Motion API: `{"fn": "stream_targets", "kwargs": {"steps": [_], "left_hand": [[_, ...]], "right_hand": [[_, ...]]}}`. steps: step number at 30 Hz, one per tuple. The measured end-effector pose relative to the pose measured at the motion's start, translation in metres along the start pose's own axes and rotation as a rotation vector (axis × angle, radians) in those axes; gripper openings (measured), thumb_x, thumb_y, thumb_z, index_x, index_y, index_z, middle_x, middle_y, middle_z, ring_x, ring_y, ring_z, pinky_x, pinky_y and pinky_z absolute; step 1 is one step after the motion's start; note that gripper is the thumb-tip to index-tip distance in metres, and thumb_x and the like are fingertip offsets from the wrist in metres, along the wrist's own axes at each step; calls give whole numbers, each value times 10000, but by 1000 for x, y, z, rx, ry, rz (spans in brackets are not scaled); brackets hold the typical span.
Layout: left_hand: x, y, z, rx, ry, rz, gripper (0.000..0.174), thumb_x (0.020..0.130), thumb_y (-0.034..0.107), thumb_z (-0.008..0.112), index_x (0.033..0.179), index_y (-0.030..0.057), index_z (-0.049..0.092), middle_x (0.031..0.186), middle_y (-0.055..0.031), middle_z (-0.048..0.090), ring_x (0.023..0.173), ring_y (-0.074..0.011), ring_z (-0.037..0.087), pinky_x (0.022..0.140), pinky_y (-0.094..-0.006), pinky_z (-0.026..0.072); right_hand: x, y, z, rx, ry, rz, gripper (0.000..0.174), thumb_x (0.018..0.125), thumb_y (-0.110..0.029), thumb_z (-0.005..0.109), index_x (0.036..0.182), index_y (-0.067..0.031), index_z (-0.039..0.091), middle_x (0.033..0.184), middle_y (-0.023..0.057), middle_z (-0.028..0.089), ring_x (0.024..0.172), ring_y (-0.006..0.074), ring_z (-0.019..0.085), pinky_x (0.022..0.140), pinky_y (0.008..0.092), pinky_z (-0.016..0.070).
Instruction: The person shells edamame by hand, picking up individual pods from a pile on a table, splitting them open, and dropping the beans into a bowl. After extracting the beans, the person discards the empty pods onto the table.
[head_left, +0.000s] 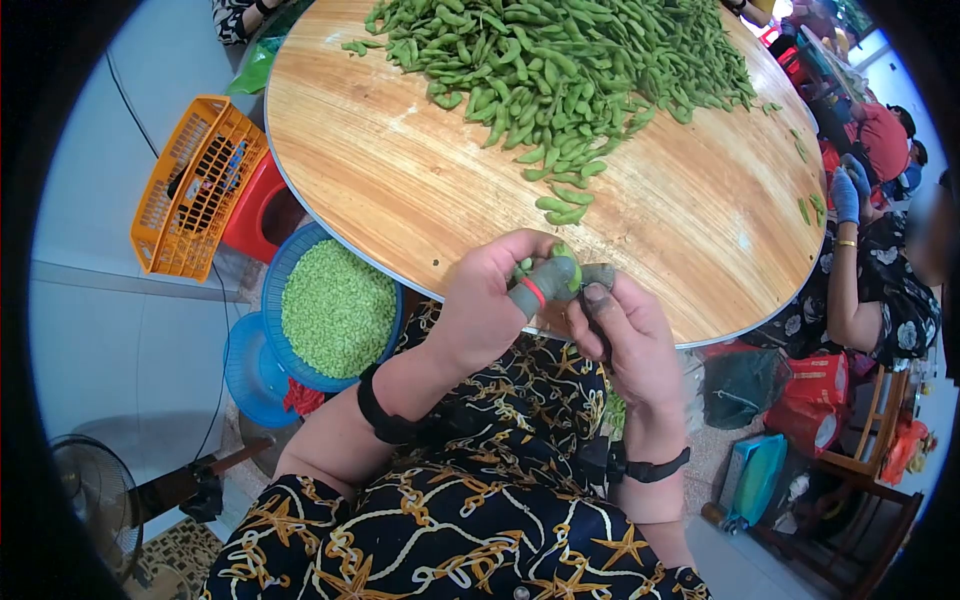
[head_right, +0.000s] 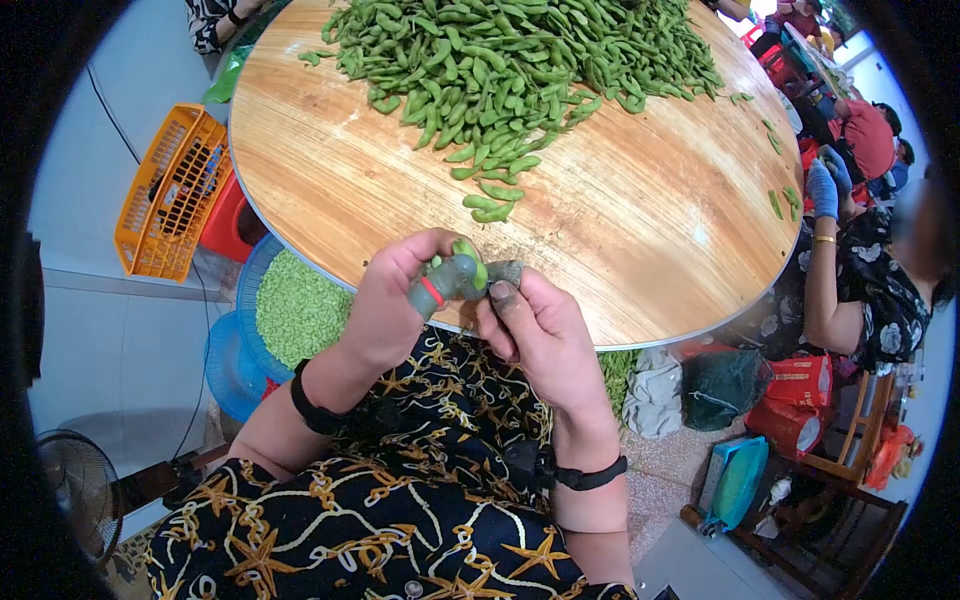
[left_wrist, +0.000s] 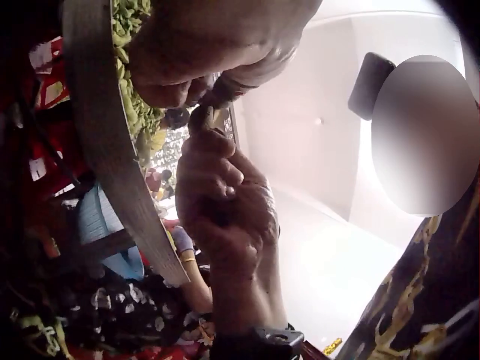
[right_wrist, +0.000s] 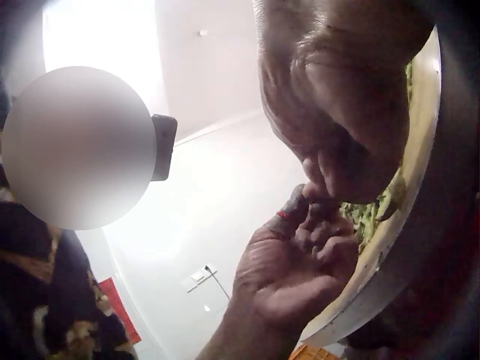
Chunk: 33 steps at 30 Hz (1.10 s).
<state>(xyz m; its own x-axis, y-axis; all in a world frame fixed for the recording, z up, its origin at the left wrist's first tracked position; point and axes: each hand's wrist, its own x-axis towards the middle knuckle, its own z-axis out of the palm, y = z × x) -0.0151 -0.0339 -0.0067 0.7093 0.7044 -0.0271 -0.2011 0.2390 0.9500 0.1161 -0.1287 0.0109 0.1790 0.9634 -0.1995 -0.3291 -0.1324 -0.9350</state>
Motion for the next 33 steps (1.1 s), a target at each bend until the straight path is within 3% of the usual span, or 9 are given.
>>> {"fn": "stream_targets", "kwargs": {"steps": [7,10,12,17,23,26,28,31,33], "left_hand": [[3,10,-15,-387,-306,-216,175,866,164,552,981,34,566,825,22,559,747,-49,536,658,-213,448],[5,2,-12,-260,-205,-225,189,843,198,609,924,38,551,836,-6,545,755,-61,518,647,-192,414],[3,2,-6,-20,-142,-144,183,828,168,633,927,39,550,841,-4,550,752,-56,517,654,-198,424],[7,4,-9,212,-52,-14,211,780,92,690,930,27,557,841,2,566,740,-49,516,672,-220,457],[13,-5,-23,46,-184,62,197,801,94,668,955,0,591,898,-42,621,738,-68,553,663,-221,467],[14,-2,-28,-374,-267,-135,213,810,78,653,993,-4,584,941,-64,630,744,-72,564,659,-218,465],[16,0,-27,-248,-179,-113,304,791,68,671,1062,8,549,890,-37,614,726,-59,549,634,-211,453],[17,8,-26,390,-97,173,419,764,80,704,1125,25,498,785,2,577,693,-49,522,611,-209,432],[16,8,-26,454,-102,192,462,748,89,720,1140,34,483,738,12,551,675,-47,508,607,-209,425]], "right_hand": [[-6,1,2,528,-146,228,153,937,-144,457,957,-15,537,645,-5,494,464,41,343,420,169,269],[-2,3,4,459,-94,207,134,927,-119,471,926,-11,551,644,-4,518,475,29,379,427,165,290],[0,6,8,-275,127,-42,121,916,-90,484,876,-10,567,642,-12,539,512,15,423,450,156,316],[3,5,10,-235,171,-35,125,912,-87,490,865,-10,577,634,-25,538,519,7,421,457,154,315],[5,-1,9,184,92,109,132,919,-125,489,944,-23,571,598,-28,495,458,22,352,417,167,266],[6,-5,11,408,14,218,135,918,-134,491,945,-26,567,586,-29,478,447,26,342,409,170,258],[9,0,4,149,60,117,159,923,-168,489,944,-32,569,586,-23,477,436,26,320,399,172,237],[17,-8,1,-139,139,-44,138,895,-144,549,934,-12,566,668,-5,540,543,43,443,501,181,368],[21,-13,10,-416,191,-205,123,859,-96,604,913,9,569,755,1,590,698,57,522,643,211,445]]}}
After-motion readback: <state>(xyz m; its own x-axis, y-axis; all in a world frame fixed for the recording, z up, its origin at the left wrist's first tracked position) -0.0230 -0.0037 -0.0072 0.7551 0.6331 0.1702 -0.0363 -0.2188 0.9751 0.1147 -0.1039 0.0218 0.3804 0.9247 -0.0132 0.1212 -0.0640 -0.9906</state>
